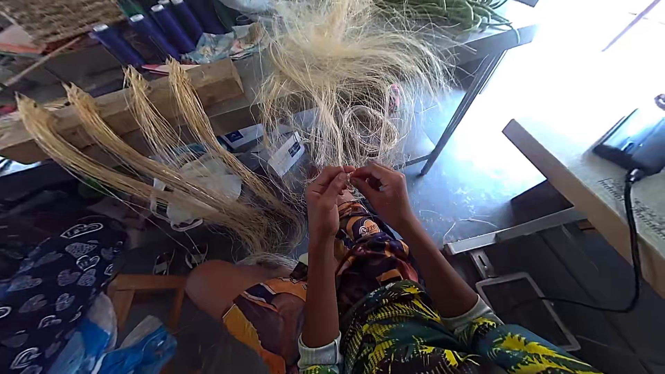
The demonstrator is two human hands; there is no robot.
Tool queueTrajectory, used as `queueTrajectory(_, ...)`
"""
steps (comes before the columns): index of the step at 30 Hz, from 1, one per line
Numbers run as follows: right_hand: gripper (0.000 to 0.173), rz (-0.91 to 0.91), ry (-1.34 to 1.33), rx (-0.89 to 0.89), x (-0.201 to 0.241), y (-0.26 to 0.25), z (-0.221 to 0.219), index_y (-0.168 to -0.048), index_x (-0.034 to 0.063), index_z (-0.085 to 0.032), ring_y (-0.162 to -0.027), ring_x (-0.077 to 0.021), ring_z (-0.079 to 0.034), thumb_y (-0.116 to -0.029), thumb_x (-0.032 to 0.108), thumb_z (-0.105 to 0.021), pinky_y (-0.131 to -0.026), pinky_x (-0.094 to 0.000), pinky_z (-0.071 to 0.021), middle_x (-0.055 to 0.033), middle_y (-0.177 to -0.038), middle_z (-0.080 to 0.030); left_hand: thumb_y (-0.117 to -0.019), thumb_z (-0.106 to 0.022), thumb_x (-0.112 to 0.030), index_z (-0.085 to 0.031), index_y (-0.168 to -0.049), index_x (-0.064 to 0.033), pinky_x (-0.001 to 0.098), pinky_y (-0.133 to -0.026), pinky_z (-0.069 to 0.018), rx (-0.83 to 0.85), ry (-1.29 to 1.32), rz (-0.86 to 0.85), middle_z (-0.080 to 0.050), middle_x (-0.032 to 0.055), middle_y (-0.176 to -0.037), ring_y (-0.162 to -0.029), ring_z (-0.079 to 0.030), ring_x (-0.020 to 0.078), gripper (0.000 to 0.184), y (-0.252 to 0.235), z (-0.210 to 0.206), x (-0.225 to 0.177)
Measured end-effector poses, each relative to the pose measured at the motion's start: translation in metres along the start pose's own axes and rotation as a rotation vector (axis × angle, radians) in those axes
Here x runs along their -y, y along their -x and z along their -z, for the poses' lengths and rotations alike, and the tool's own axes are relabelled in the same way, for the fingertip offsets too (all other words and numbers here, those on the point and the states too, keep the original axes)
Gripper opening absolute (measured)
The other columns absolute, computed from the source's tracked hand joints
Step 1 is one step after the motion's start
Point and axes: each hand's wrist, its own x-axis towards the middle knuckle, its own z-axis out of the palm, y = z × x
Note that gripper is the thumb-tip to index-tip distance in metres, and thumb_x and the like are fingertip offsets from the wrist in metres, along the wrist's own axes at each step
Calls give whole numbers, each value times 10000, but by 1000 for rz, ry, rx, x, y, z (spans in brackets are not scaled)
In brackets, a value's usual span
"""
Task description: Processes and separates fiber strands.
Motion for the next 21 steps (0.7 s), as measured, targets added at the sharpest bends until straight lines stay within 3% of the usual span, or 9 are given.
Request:
queueTrajectory(7, 81, -65, -202, 11, -2, 5, 0, -1017, -22, -668, -610, -41, -558, -961, 18, -627, -545, -186, -499, -59, -870, -654, -1022, -555, -95, -729, -985, -86, 197, -737, -509, -25, -282, -79, -701, -31, -983, -842, -623, 30, 179, -1, 6, 3)
queueTrajectory(17, 83, -161, -402, 42, 1, 6, 4, -1005, 29, -633, -556, -10, -565, -971, 9, -559, -509, -158, -481, -8, -779, -684, -1029, -511, -97, -690, -978, -94, 186, -708, -491, 15, -304, -62, -663, -42, -926, -778, -588, 26, 186, 1, 4, 4)
queueTrajectory(21, 80, -186, -432, 15, 0, 6, 8, -983, 48, -630, -529, 9, -514, -964, 22, -557, -485, -138, -441, 24, -723, -616, -1034, -517, -93, -704, -996, -86, 180, -711, -493, -18, -293, -63, -683, -40, -929, -769, -592, 18, 191, 2, 7, 1)
